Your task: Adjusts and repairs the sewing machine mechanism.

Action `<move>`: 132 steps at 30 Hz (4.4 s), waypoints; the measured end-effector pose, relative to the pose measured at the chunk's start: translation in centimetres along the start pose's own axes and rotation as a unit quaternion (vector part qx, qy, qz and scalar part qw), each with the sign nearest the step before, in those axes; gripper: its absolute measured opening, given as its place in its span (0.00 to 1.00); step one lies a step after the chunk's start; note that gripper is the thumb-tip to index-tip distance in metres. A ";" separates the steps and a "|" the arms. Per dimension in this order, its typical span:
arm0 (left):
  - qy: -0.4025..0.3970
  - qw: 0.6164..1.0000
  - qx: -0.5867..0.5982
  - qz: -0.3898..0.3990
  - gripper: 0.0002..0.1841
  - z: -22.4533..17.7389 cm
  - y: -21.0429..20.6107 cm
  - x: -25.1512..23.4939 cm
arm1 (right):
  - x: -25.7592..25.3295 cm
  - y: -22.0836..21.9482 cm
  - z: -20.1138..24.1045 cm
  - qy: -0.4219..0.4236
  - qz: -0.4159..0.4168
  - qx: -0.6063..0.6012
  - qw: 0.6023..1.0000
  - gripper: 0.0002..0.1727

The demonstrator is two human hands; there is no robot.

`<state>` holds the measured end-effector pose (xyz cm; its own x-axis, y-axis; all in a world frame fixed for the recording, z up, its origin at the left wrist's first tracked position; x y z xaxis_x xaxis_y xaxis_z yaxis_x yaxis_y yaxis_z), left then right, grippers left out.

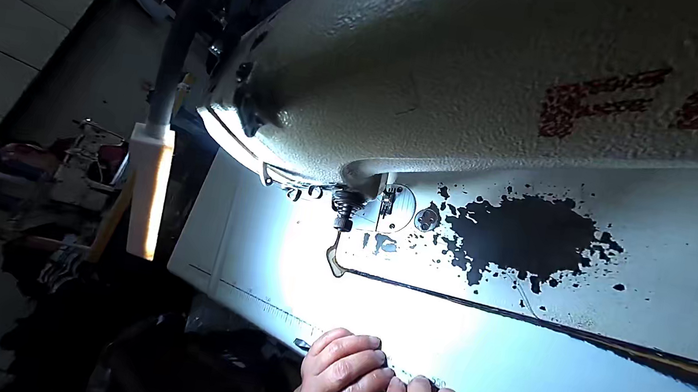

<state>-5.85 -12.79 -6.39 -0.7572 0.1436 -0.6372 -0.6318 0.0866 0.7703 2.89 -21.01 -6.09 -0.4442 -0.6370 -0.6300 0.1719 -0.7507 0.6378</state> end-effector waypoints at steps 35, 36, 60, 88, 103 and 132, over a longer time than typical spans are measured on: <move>-0.019 0.983 0.104 0.153 0.11 3.6 -6.2 -12.8 | -11.0 -0.6 -11.5 -0.125 0.411 -0.010 0.903 0.06; -0.032 0.982 0.098 0.157 0.11 3.7 -6.9 -13.5 | -11.9 -0.8 -12.2 -0.136 0.443 -0.021 0.886 0.07; -0.076 0.995 0.058 0.023 0.18 6.4 -8.3 -16.0 | -15.3 0.1 -15.8 -0.208 0.327 -0.116 0.914 0.06; -0.064 0.996 0.059 0.031 0.17 6.9 -8.5 -16.0 | -15.5 -0.2 -15.9 -0.161 0.292 -0.122 0.935 0.06; -0.053 0.996 0.067 0.024 0.17 7.0 -8.5 -16.1 | -13.8 1.1 -13.4 0.063 0.106 -0.035 0.992 0.15; 0.371 0.891 0.230 -0.120 0.01 19.8 -3.8 -4.4 | -14.6 1.3 -13.9 0.063 0.081 -0.027 0.994 0.17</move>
<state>3.17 5.72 -5.97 -0.6190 -0.6110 -0.4936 -0.7843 0.4475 0.4296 21.80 -15.15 -2.25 -0.2938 -0.7642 -0.5742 0.2806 -0.6432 0.7124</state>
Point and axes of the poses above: each hand's wrist, its own x-axis away from the middle knuckle, its own y-axis out of the back of the hand, z = x × y, the point moved 10 cm from there along -x, towards the middle knuckle, and after that the axes turned 15 degrees about -y, right-handed, at the moved point
